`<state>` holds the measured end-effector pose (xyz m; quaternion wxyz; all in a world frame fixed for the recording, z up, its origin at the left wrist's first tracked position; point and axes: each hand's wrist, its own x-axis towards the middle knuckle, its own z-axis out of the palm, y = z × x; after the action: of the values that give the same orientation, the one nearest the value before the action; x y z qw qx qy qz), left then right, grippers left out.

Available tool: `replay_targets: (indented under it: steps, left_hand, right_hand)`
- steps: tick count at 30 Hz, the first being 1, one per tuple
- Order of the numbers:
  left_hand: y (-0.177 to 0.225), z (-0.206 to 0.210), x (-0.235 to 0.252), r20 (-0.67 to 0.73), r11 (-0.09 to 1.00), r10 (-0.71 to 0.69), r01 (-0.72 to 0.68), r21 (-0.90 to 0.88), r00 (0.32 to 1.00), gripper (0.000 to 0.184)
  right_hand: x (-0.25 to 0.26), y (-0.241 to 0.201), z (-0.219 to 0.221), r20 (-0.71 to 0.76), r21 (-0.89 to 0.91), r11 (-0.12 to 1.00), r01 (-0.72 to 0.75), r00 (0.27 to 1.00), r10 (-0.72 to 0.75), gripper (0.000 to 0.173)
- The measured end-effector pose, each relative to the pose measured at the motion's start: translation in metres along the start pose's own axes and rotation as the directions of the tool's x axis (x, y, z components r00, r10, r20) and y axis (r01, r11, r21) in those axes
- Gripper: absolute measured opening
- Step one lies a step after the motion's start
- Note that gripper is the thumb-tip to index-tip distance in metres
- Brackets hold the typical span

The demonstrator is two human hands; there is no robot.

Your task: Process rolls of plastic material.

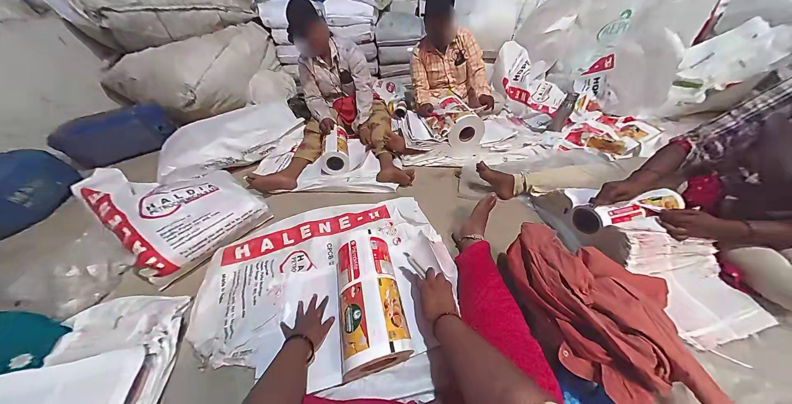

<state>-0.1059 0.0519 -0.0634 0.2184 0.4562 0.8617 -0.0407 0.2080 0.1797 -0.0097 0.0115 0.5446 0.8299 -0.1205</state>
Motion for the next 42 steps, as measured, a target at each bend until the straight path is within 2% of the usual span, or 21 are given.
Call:
replay_targets:
  steps: [2, 4, 7, 10, 16, 18, 19, 20, 21, 24, 26, 28, 31, 33, 35, 36, 37, 39, 40, 42]
  left_hand:
    - [-0.006, -0.005, 0.004, 0.010, 1.000, -0.009, 0.009, -0.030, 1.000, 0.073]
    - [-0.001, -0.002, 0.005, 0.006, 0.998, 0.004, -0.004, -0.056, 1.000, 0.073]
    - [-0.002, 0.002, 0.008, 0.010, 0.997, -0.004, 0.005, -0.083, 1.000, 0.072]
    - [-0.004, -0.008, 0.010, 0.057, 0.996, -0.030, 0.035, -0.078, 0.998, 0.072]
    - [0.003, -0.012, 0.001, 0.104, 0.996, -0.082, 0.077, 0.050, 0.991, 0.082]
    - [0.008, -0.012, -0.008, 0.100, 0.995, -0.095, 0.094, 0.009, 0.990, 0.074]
    - [0.011, -0.014, -0.013, 0.114, 0.993, -0.109, 0.113, -0.028, 0.988, 0.068]
    - [0.015, -0.018, -0.020, 0.138, 0.988, -0.119, 0.131, -0.079, 0.983, 0.064]
    - [0.018, -0.024, -0.027, 0.155, 0.980, -0.125, 0.147, -0.138, 0.980, 0.061]
    - [0.025, -0.038, -0.025, 0.075, 0.941, -0.102, 0.120, -0.317, 0.992, 0.059]
    - [0.030, -0.040, -0.011, -0.012, 0.871, -0.020, 0.012, -0.491, 1.000, 0.054]
    - [0.037, -0.046, 0.006, -0.087, 0.690, 0.080, -0.118, -0.714, 0.993, 0.049]
    - [0.054, -0.062, 0.029, -0.195, 0.519, 0.174, -0.258, -0.815, 0.965, 0.054]
    - [0.069, -0.081, 0.043, -0.224, 0.384, 0.181, -0.278, -0.880, 0.958, 0.058]
    - [0.088, -0.098, 0.056, -0.191, 0.256, 0.134, -0.220, -0.941, 0.972, 0.059]
    - [0.094, -0.108, 0.067, -0.172, 0.270, 0.129, -0.202, -0.941, 0.977, 0.057]
    - [0.101, -0.116, 0.077, -0.157, 0.346, 0.151, -0.201, -0.917, 0.976, 0.055]
    - [0.109, -0.121, 0.096, -0.145, 0.577, 0.182, -0.225, -0.785, 0.973, 0.056]
    - [0.111, -0.120, 0.102, -0.151, 0.653, 0.188, -0.238, -0.719, 0.971, 0.059]
    - [0.112, -0.115, 0.103, -0.179, 0.717, 0.178, -0.252, -0.650, 0.968, 0.063]
  right_hand:
    - [0.003, -0.009, 0.019, 0.111, -0.042, 0.999, -0.031, 0.993, 0.035, 0.035]
    - [0.007, -0.002, 0.030, 0.175, -0.053, 0.993, -0.103, 0.978, 0.111, 0.049]
    - [0.013, 0.004, 0.038, 0.154, -0.088, 0.978, -0.191, 0.967, 0.202, 0.062]
    - [0.014, -0.001, 0.033, 0.195, -0.091, 0.970, -0.224, 0.951, 0.238, 0.067]
    - [0.018, 0.003, 0.039, 0.128, -0.139, 0.980, -0.144, 0.978, 0.162, 0.079]
    - [0.012, 0.001, 0.032, 0.073, 0.062, 0.962, -0.266, 0.963, 0.261, 0.078]
    - [0.008, 0.000, 0.027, 0.081, 0.165, 0.931, -0.325, 0.945, 0.316, 0.070]
    - [0.003, -0.001, 0.021, 0.108, 0.243, 0.898, -0.367, 0.930, 0.351, 0.053]
    - [0.000, -0.003, 0.018, 0.147, 0.301, 0.866, -0.399, 0.917, 0.372, 0.043]
    - [0.004, -0.010, 0.012, 0.214, 0.502, 0.766, -0.401, 0.916, 0.339, 0.039]
    - [0.011, -0.011, 0.024, 0.173, 0.671, 0.667, -0.325, 0.943, 0.285, 0.036]
    - [0.016, -0.018, 0.040, 0.148, 0.839, 0.483, -0.250, 0.960, 0.239, 0.035]
    - [0.011, -0.035, 0.045, 0.160, 0.947, 0.251, -0.199, 0.973, 0.169, 0.039]
    - [0.010, -0.041, 0.041, 0.138, 0.970, 0.182, -0.162, 0.981, 0.138, 0.040]
    - [0.008, -0.042, 0.043, 0.144, 0.974, 0.159, -0.163, 0.982, 0.126, 0.040]
    - [0.009, -0.044, 0.044, 0.162, 0.972, 0.149, -0.179, 0.979, 0.120, 0.041]
    - [0.011, -0.044, 0.045, 0.185, 0.971, 0.135, -0.200, 0.976, 0.114, 0.043]
    - [0.011, -0.041, 0.047, 0.228, 0.967, 0.090, -0.238, 0.968, 0.110, 0.043]
    - [0.011, -0.039, 0.048, 0.244, 0.965, 0.067, -0.252, 0.964, 0.108, 0.044]
    - [0.009, -0.037, 0.052, 0.275, 0.959, 0.031, -0.280, 0.955, 0.111, 0.045]
